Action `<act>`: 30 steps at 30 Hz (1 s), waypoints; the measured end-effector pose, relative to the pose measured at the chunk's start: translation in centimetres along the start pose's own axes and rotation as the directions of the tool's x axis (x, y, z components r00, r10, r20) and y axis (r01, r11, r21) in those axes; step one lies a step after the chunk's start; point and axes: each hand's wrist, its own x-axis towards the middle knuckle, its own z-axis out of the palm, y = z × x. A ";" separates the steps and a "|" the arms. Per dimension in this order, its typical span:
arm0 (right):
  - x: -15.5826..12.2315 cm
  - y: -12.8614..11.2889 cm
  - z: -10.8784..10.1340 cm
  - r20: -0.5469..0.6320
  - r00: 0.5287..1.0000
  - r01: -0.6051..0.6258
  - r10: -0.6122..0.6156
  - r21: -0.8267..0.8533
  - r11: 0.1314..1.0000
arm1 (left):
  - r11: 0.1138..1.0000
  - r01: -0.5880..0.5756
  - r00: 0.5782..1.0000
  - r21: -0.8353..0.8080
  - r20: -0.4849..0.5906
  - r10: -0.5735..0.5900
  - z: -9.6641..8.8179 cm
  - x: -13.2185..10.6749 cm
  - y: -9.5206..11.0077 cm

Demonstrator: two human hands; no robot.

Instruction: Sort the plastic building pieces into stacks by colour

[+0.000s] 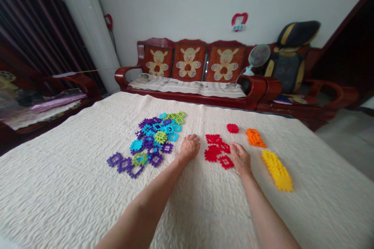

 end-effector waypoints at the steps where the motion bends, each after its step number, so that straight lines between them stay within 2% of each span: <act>1: -0.2 -0.1 -0.1 0.001 1.000 0.006 -0.006 0.001 1.000 | 1.000 -0.002 1.000 0.000 -0.005 0.002 0.0 0.0 -0.1; 6: -0.5 -0.5 0.0 0.051 0.998 0.039 -0.038 -0.026 0.999 | 0.999 0.025 0.999 0.028 0.044 -0.026 -0.8 1.8 0.0; 13: -0.4 -0.5 0.7 0.140 0.975 0.190 -0.172 -0.123 0.974 | 0.999 0.047 0.998 0.013 0.050 -0.048 -0.7 4.5 1.4; 18: -0.6 0.0 0.9 0.168 0.968 0.219 -0.187 -0.200 0.955 | 0.999 -0.040 0.999 0.007 0.036 0.040 -0.4 4.5 1.1; 23: -0.2 0.5 1.0 0.106 0.985 0.156 -0.138 -0.189 0.969 | 0.997 -0.060 0.998 -0.055 -0.032 0.058 0.2 4.7 0.1; 28: 0.3 0.8 0.9 -0.054 0.998 -0.048 0.039 -0.185 0.982 | 0.995 -0.064 0.997 -0.076 -0.046 0.060 0.7 5.0 -0.1; 30: 0.4 0.8 0.9 -0.091 0.994 -0.082 0.065 -0.188 0.979 | 0.994 -0.071 0.997 -0.085 -0.049 0.067 0.9 5.1 -0.2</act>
